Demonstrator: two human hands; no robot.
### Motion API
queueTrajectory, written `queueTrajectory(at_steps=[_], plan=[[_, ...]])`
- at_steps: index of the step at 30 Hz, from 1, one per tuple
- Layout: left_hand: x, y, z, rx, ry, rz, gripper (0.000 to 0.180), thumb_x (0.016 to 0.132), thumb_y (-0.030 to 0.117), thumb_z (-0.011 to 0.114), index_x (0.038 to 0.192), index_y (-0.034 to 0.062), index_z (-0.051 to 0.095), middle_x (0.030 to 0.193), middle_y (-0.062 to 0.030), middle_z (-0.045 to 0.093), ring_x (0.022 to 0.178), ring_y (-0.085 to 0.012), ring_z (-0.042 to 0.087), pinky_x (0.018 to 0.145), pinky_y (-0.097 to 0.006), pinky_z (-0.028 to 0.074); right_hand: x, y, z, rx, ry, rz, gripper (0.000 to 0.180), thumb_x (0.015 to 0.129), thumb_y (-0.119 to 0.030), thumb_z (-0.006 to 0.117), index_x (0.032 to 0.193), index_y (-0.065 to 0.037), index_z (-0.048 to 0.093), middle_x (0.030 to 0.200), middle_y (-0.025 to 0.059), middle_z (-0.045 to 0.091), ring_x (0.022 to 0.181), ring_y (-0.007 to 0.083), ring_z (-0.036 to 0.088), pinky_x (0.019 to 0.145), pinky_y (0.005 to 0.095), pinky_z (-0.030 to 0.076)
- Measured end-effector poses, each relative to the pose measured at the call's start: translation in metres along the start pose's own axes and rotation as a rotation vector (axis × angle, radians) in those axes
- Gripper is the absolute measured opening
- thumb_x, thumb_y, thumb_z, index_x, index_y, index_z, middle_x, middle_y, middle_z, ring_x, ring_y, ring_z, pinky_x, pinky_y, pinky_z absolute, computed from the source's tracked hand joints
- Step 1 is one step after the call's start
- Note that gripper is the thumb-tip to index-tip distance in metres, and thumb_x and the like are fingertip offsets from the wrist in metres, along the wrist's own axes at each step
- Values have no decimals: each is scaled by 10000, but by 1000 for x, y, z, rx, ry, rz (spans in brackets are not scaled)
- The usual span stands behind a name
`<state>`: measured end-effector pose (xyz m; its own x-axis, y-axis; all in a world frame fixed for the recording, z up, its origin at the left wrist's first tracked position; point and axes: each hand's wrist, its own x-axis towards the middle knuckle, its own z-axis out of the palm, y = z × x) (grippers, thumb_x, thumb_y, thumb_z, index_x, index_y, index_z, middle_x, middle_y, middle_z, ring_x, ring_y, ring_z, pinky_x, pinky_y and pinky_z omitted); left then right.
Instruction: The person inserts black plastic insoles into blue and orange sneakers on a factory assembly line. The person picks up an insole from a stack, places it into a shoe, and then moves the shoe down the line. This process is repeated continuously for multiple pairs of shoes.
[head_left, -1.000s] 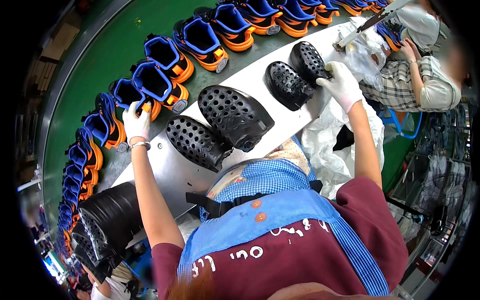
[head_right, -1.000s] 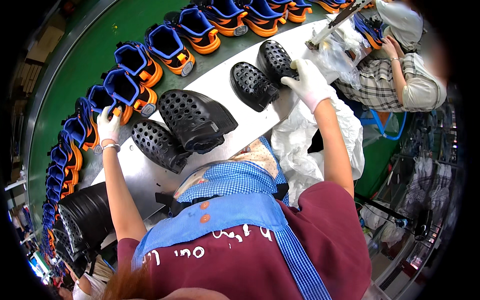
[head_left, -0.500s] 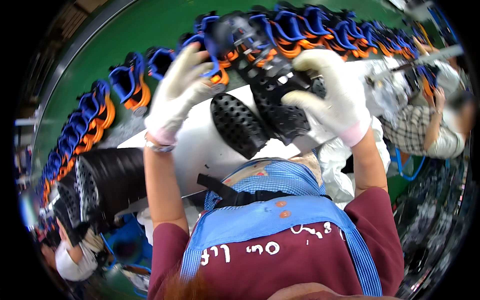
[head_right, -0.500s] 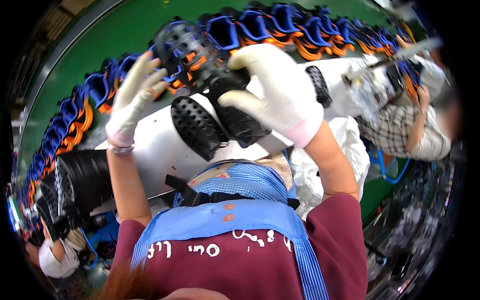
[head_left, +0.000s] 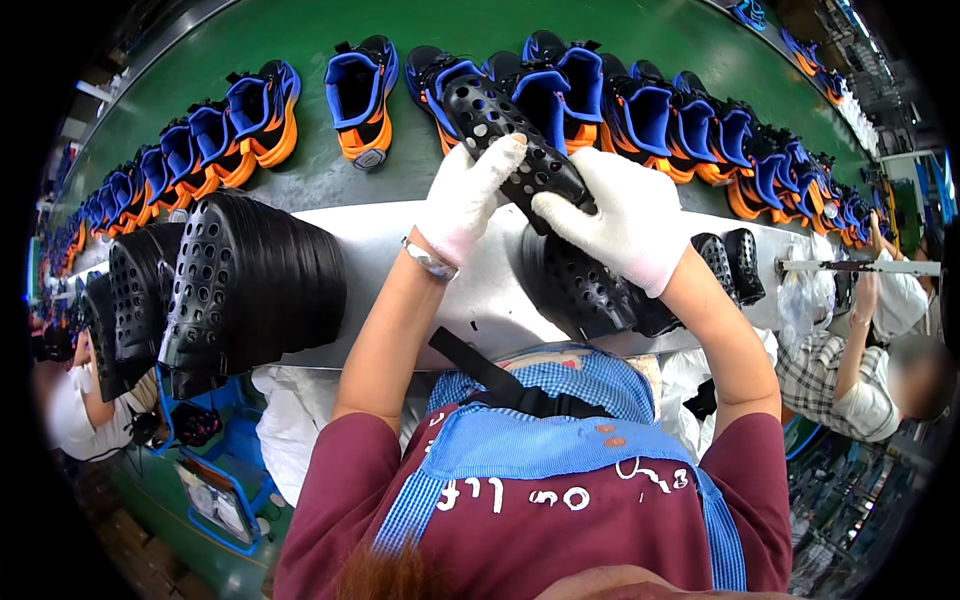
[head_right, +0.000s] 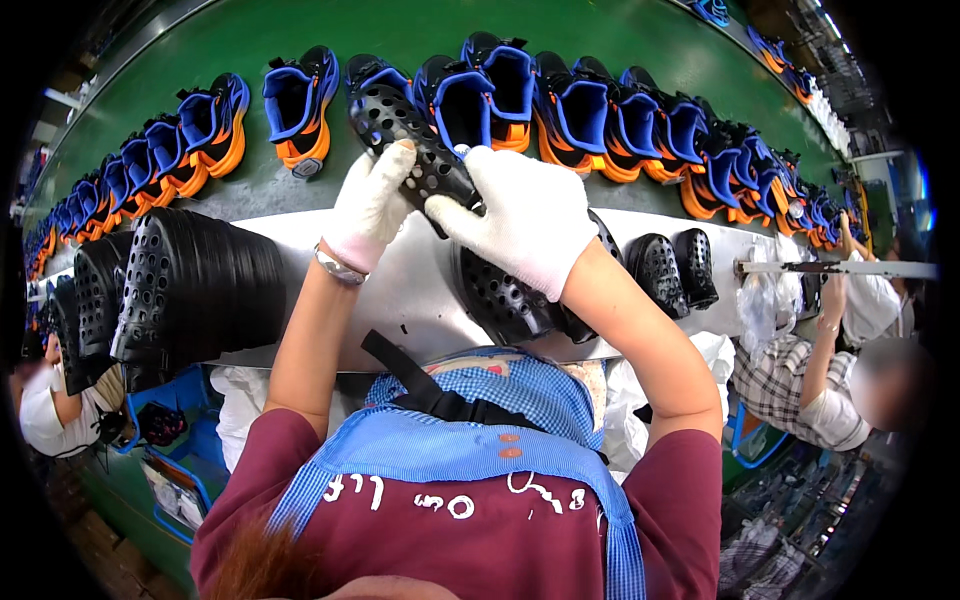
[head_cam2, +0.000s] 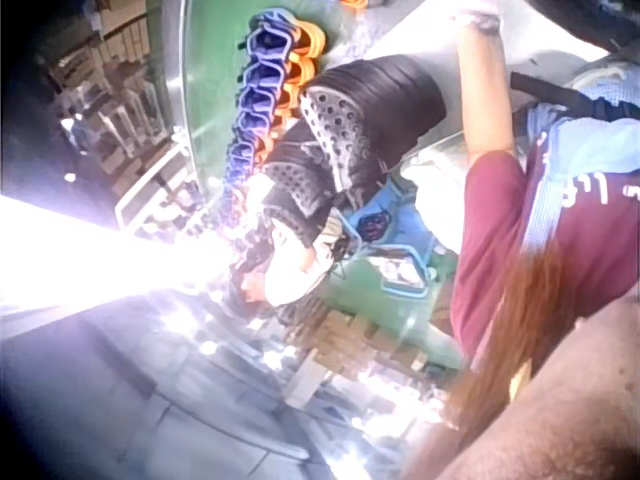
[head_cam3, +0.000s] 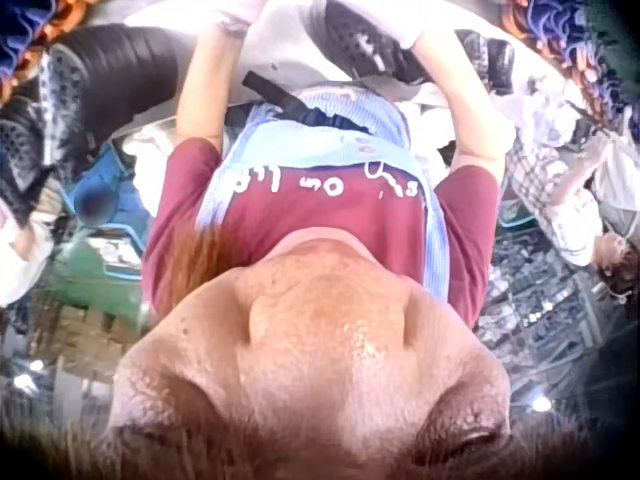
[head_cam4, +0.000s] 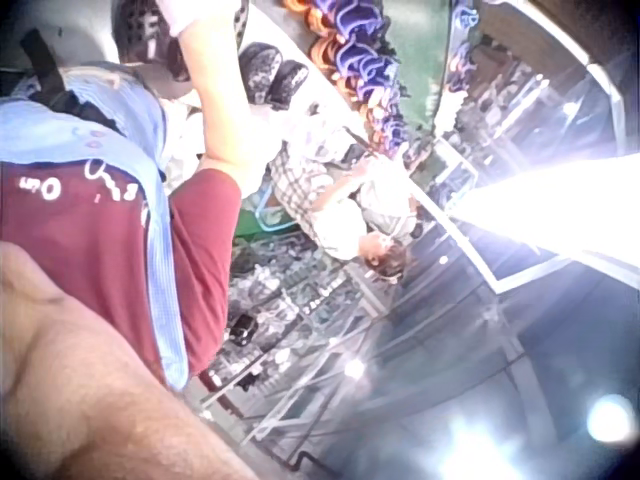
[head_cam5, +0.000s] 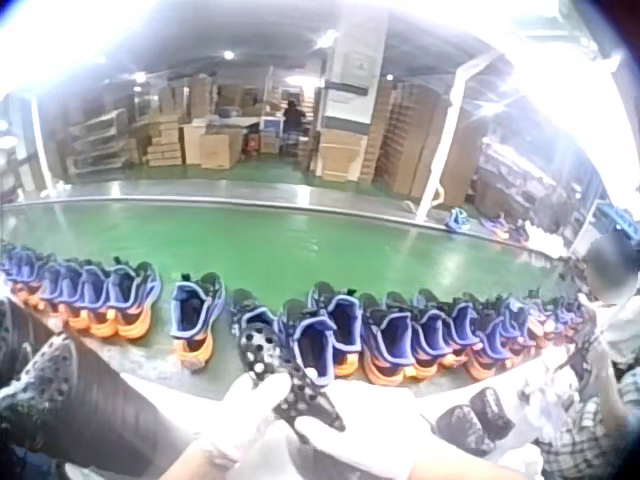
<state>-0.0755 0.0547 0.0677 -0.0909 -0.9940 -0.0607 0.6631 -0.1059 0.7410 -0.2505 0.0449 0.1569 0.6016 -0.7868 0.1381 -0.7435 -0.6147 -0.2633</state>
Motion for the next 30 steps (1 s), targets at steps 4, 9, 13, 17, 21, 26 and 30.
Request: queueTrajectory(at_steps=[4,9,13,17,21,26,30], plan=[[7,6,-5,-29,-33,-145,389,946,377,609,1148,48,568,1065,-91,642,997,-204,633,861,-401,543,22,2,2,111,-60,92,338,813,-400,626,844,-66,666,680,136,619,668,315,644,598,408,508],[6,32,-9,442,66,-296,367,947,390,592,1108,61,614,1076,-112,645,952,-202,645,761,-357,549,50,8,-7,289,-253,206,381,807,-418,591,766,-48,668,668,147,634,644,296,648,625,376,503],[13,3,-46,1450,278,502,449,820,290,692,1172,27,600,1131,-166,593,874,-248,652,771,-335,530,99,36,-1,140,-420,154,506,766,-497,568,770,-3,677,642,166,615,623,280,621,636,369,494],[26,-10,-61,1483,195,498,418,820,268,672,1177,64,598,1137,-144,577,902,-318,632,828,-387,512,152,45,15,86,-510,29,527,772,-488,581,801,29,677,657,165,617,625,250,593,643,362,482],[54,-7,-69,1542,186,195,363,822,305,634,1097,69,637,1095,-131,621,913,-343,626,805,-430,502,180,21,46,-79,-438,91,508,774,-450,537,804,32,696,782,233,671,756,349,667,732,391,533],[75,8,-64,1755,-7,-269,316,871,340,560,977,81,708,1044,-150,682,975,-334,651,844,-427,526,192,-3,100,-148,-442,156,401,814,-378,563,848,-13,727,846,206,698,813,334,687,791,389,544],[75,14,-57,1742,-1,-334,312,855,330,577,1009,95,712,1033,-167,689,957,-341,662,845,-418,532,204,-3,126,-163,-494,164,321,843,-311,606,981,-45,720,985,204,689,881,359,676,816,409,541]])
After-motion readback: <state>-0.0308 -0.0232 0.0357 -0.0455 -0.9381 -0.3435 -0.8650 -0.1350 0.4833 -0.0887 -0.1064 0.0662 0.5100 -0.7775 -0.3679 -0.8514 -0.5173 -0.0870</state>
